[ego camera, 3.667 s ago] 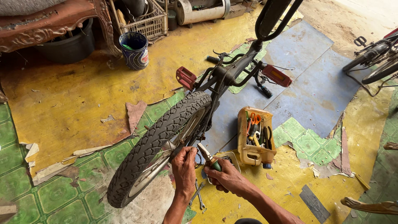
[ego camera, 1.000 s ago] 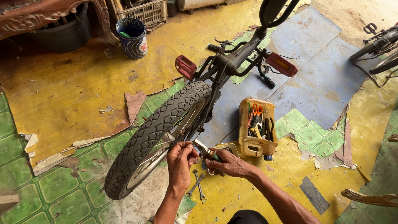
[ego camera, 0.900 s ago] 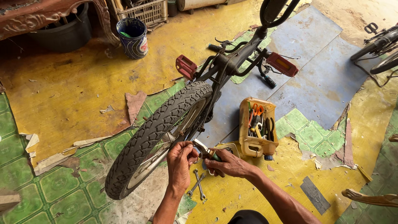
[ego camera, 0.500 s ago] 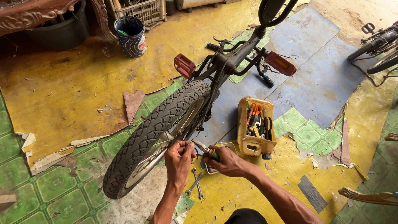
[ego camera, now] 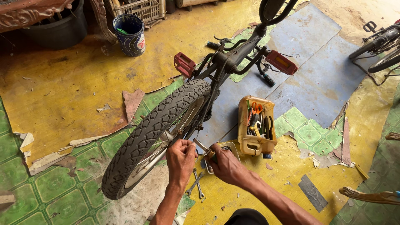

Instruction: The person kneels on the floor of a bicycle repair shop working on the brake cable of a bike lying on the ground. They thread and adjust the cable at the handlebar area, use pliers and a wrench on the cable anchor, and use cable cutters to trim the cable end.

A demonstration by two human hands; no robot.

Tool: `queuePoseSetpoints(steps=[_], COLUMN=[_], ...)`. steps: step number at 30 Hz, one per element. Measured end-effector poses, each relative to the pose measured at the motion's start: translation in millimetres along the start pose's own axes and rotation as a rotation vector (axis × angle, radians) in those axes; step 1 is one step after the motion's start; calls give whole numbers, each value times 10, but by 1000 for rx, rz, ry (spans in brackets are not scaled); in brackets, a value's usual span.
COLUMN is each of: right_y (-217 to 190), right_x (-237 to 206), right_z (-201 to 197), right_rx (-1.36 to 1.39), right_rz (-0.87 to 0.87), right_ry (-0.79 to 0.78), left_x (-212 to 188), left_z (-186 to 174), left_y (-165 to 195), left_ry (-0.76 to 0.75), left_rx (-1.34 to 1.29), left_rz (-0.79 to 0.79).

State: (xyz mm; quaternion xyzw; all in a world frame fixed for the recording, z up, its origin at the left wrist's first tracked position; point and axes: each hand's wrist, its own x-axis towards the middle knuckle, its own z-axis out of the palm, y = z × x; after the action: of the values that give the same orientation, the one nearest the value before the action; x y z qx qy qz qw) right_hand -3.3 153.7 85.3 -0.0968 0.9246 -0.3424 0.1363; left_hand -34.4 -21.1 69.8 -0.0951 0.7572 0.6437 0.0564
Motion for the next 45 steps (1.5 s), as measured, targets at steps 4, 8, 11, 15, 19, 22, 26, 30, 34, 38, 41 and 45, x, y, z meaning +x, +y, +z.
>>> queuePoseSetpoints(steps=[4, 8, 11, 15, 19, 22, 26, 30, 34, 38, 41, 45], right_y=[26, 17, -14, -92, -138, -142, -146, -160, -156, -139, -149, -180], right_x=[-36, 14, 11, 24, 66, 69, 44, 47, 26, 0, -11, -17], right_z=[-16, -21, -39, -40, -27, -6, 27, 39, 62, 84, 95, 102], right_rx=[101, 133, 120, 133, 115, 98, 103, 100, 109, 81, 94, 115], right_rz=[-209, 69, 97, 75, 66, 64, -20, 150, 69, 83, 94, 115], right_ry=[93, -8, -34, -29, 7, 29, 90, 23, 74, 102, 98, 100], left_x=[-37, -19, -37, -44, -62, -60, -15, 29, 37, 34, 40, 23], left_z=[-20, -2, 15, 43, 65, 75, 95, 97, 80, 104, 134, 144], left_y=[-23, -59, -110, -160, -173, -176, -177, -150, -114, -105, -109, -111], left_ry=[3, 24, 46, 106, 147, 154, 118, 93, 42, 34, 43, 57], left_rx=[-95, -65, -16, 89, 85, 81, 95, 36, -78, -248, -376, -346], left_rz=[-46, -1, 80, 231, 294, 254, 112, 84, -33, -127, -168, -169])
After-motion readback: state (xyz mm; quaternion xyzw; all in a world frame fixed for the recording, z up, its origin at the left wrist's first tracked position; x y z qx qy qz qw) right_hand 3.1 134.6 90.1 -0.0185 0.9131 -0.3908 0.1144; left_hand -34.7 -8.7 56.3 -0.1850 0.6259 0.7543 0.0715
